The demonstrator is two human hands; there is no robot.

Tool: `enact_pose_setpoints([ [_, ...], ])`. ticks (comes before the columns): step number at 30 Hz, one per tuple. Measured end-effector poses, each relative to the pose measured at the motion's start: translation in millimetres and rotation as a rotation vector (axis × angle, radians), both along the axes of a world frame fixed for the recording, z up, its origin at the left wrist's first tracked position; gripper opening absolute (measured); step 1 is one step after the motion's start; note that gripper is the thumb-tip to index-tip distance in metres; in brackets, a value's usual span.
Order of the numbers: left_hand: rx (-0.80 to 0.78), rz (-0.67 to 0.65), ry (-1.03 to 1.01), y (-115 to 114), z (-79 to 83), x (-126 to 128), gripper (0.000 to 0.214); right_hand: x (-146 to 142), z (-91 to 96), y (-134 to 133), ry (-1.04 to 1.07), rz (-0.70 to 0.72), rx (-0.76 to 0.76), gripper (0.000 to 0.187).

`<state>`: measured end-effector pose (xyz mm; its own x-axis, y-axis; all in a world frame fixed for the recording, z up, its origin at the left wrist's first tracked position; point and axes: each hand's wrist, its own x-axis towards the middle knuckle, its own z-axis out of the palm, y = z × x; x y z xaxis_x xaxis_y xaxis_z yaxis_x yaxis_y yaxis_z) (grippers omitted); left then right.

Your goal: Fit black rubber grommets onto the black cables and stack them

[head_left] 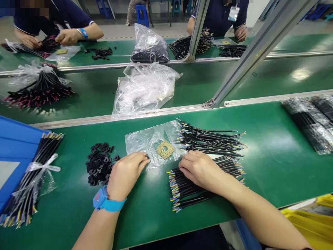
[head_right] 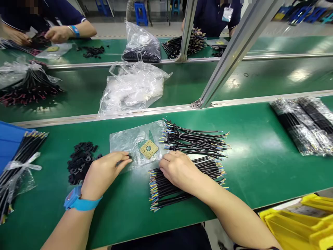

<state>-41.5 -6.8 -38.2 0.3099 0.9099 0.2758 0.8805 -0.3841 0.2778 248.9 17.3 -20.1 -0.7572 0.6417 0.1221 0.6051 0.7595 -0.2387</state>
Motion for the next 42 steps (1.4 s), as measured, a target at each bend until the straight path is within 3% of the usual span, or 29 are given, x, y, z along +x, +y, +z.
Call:
enact_pose_setpoints([
  [3, -0.115, -0.071, 0.078, -4, 4.1, -9, 0.034, -3, -2.6, -1, 0.013, -0.010, 0.023, 0.008],
  [8, -0.217, 0.026, 0.114, -7, 15.3, -15, 0.027, -7, -6.2, -3, 0.036, 0.005, 0.054, 0.014],
  [14, -0.276, 0.002, 0.024, -4, 10.3, -6, 0.031, -13, -12.0, -5, 0.209, -0.104, 0.123, 0.014],
  [22, -0.320, -0.043, -0.056, -9, 12.3, -12, 0.035, -20, -21.6, -1, 0.063, -0.082, 0.203, 0.021],
  [29, -0.374, 0.062, -0.098, -8, 11.9, -9, 0.030, -20, -22.0, -1, -0.052, -0.082, 0.289, 0.023],
  [34, -0.439, 0.148, -0.430, -4, 20.5, -2, 0.035, -19, -25.6, 2, 0.020, -0.089, 0.282, 0.030],
  [39, -0.611, 0.233, -0.951, 1, 20.0, 11, 0.044, -19, -20.3, 6, 0.472, -0.063, 0.155, 0.034],
  [42, -0.733, 0.252, -1.228, 2, 16.3, 19, 0.048, -21, -11.8, 3, 0.638, -0.049, 0.122, 0.032],
])
